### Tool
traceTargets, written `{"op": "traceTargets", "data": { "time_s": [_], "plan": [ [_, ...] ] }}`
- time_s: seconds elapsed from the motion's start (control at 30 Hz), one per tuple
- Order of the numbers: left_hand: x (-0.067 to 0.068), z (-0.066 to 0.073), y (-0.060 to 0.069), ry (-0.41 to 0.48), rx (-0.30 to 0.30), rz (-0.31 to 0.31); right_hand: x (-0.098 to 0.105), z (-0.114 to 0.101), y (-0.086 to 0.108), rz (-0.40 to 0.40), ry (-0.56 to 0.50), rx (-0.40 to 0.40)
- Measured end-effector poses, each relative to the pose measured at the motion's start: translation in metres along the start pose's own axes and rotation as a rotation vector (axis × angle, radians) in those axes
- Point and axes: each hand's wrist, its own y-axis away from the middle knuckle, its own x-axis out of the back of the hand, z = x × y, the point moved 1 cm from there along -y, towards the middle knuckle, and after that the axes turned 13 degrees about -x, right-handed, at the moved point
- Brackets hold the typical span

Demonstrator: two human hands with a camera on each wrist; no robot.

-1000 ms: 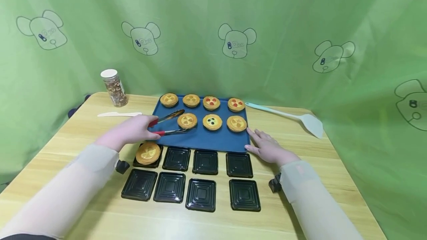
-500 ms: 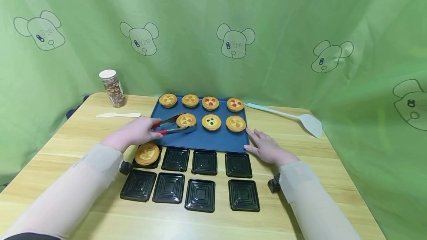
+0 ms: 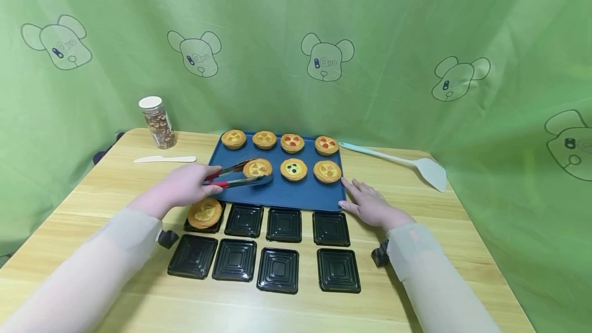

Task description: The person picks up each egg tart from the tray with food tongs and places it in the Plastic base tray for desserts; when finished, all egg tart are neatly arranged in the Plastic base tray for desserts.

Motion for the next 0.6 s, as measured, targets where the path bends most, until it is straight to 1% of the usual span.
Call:
{"op": "traceTargets", "data": {
  "time_s": [0.17,0.23,0.33,0.4,0.47,0.57,0.6],
  "plan": [
    [0.015,0.012,0.022,0.018,-0.008,0.009,0.008,-0.012,0.009,0.002,0.0,0.009],
    [0.022,0.018,0.032,0.022,-0.021,0.016,0.008,-0.011,0.009,0.008,0.002,0.02],
    [0.029,0.028,0.047,0.012,-0.046,0.029,0.008,-0.01,0.009,0.016,0.001,0.026],
    [0.03,0.033,0.056,-0.013,-0.077,0.038,0.007,-0.01,0.008,0.018,-0.001,0.028],
    [0.03,0.038,0.065,-0.024,-0.095,0.041,0.006,-0.01,0.008,0.015,0.0,0.023],
    [0.028,0.044,0.078,-0.031,-0.107,0.043,0.006,-0.01,0.008,0.015,0.0,0.023],
    [0.027,0.045,0.081,-0.029,-0.101,0.042,0.006,-0.01,0.007,0.015,-0.001,0.023]
  ]
}}
